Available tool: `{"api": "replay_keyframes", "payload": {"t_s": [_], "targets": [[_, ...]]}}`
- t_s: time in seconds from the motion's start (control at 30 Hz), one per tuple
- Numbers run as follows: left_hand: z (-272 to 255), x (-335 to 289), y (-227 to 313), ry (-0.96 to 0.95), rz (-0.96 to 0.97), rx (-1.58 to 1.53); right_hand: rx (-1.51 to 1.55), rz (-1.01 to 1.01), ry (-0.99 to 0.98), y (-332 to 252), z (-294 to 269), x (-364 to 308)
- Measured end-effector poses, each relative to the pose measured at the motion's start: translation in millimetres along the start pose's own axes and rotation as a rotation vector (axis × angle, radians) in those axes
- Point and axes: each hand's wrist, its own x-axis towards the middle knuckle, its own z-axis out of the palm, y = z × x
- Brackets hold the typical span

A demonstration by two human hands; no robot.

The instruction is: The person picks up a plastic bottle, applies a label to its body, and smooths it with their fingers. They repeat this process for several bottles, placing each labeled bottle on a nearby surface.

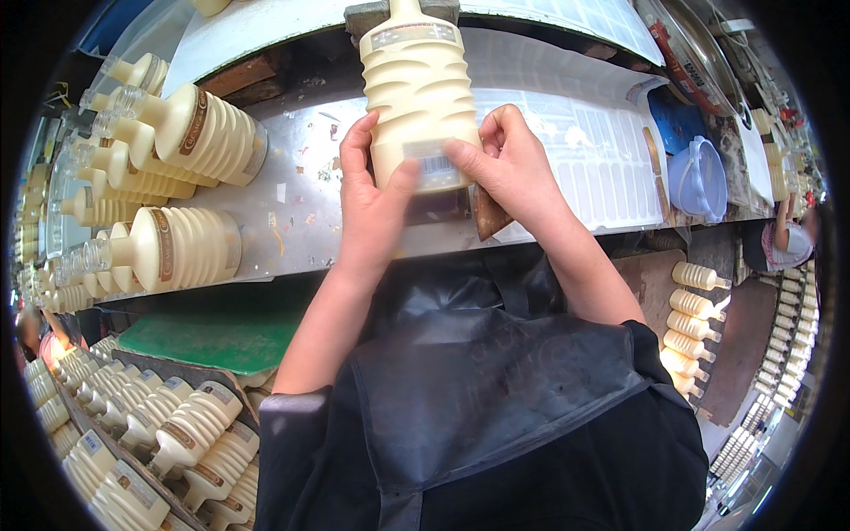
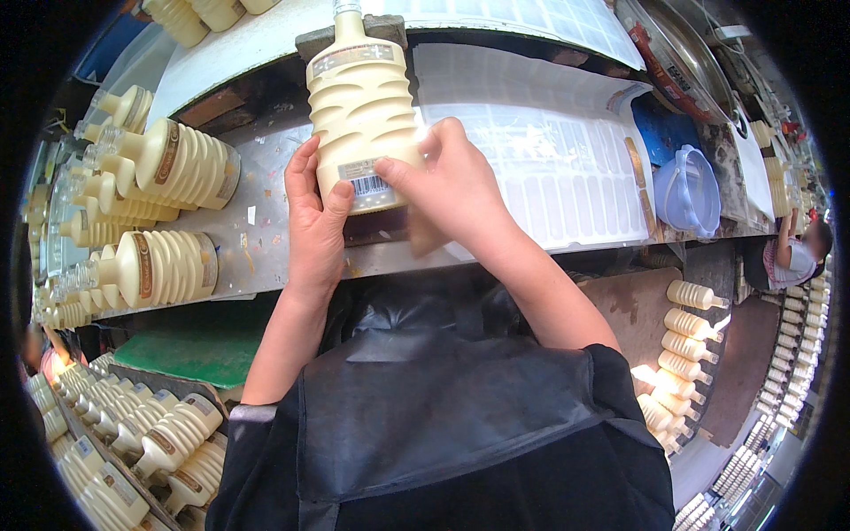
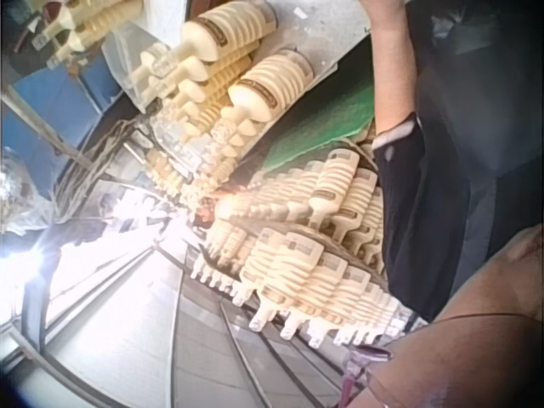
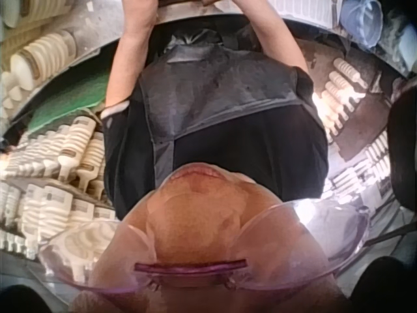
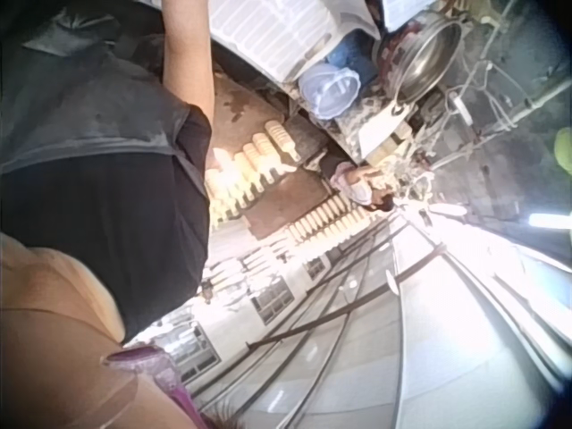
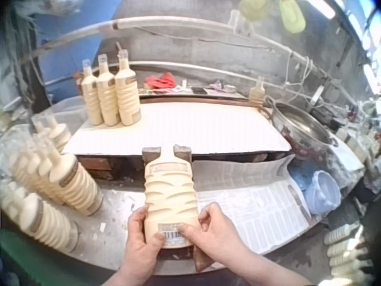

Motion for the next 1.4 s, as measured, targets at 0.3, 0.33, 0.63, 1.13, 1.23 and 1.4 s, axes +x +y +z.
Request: {"api": "replay_keyframes", "payload": {"t_s": [0.3, 0.33, 0.63, 1.13, 1.23, 1.4], "targets": [[1.6, -0.5, 0.5, -0.004, -0.012, 0.004, -0.036, -0.015, 0.022, 0.4, 1.6, 0.0], [1.5, 0.2, 0.2, 0.005, -0.01, 0.018, -0.042, -0.013, 0.022, 0.8, 1.4, -0.1], [3.4, -0.1, 4.3, 0.017, -0.018, 0.042, 0.125, 0.013, -0.016, 1.9, 1.2, 2.4], [4.5, 0.2, 3.7, 0.063, -0.026, 0.23, -0.082, 0.017, 0.036, -6.4, 0.2, 0.8], [5.1, -0.1, 4.0, 0.069, -0.028, 0.228, -0.093, 0.015, 0.039, -3.4, 1.0, 0.4], [5.0, 0.9, 2.6, 0.074, -0.015, 0.248, -0.08, 0.003, 0.032, 1.9, 3.0, 0.1]]}}
